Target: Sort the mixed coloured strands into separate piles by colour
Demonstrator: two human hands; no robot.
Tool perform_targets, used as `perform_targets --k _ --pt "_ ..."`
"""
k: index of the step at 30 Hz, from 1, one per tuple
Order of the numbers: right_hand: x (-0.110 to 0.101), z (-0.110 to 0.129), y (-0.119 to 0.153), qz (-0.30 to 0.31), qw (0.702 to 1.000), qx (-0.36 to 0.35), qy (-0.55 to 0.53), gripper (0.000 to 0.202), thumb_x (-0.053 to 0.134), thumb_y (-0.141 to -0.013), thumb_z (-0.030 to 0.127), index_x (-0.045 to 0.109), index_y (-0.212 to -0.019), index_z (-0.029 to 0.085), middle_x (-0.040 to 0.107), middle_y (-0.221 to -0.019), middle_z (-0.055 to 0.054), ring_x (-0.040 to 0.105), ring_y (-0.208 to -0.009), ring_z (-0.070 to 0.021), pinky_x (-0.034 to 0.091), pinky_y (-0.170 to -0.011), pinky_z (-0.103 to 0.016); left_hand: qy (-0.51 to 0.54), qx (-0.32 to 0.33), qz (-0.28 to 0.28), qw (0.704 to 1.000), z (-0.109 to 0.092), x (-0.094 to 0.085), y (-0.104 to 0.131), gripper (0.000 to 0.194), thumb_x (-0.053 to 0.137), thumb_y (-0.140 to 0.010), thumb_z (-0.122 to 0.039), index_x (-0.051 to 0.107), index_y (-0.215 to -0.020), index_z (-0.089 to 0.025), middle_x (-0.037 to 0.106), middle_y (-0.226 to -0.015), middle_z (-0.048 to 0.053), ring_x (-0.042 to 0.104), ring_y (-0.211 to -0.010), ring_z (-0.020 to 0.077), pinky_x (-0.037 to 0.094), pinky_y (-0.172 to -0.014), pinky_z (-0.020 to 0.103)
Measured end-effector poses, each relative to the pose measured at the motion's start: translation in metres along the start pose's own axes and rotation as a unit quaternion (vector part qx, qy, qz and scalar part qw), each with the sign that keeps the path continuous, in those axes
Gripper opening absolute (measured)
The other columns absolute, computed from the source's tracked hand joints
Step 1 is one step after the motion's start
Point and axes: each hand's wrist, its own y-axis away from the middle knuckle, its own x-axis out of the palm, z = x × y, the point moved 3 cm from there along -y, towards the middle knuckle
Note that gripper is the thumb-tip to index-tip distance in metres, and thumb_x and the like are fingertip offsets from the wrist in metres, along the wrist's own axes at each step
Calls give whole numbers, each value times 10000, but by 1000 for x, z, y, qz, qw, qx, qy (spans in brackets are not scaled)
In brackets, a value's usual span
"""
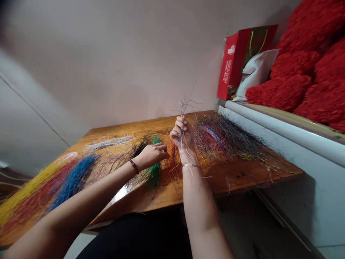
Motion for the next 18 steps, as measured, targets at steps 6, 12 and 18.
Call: perform_targets --k 6,12,18 --pt "7 -31 -8 41 973 189 128 248 579 -899 330 407 -767 210 359 -562 103 197 -385 -48 262 -417 -178 176 -163 -108 965 24 -10 38 306 471 -973 -401 717 -1053 -237 667 -988 60 614 -903 158 476 -772 249" --pt "7 -80 -6 12 925 203 322 258 572 -901 411 564 -830 163 563 -607 34 412 -414 -51 324 -404 -185 442 -271 -203 831 51 11 63 385 502 -941 -466 698 -1034 -148 709 -903 80 644 -828 177 509 -760 276" --pt "6 -113 4 84 865 261 420 344 587 -873 494 589 -821 154 601 -590 21 395 -352 -41 283 -358 -190 533 -274 -283 749 63 6 74 446 522 -916 -513 717 -960 -115 706 -882 97 634 -851 185 497 -783 267"
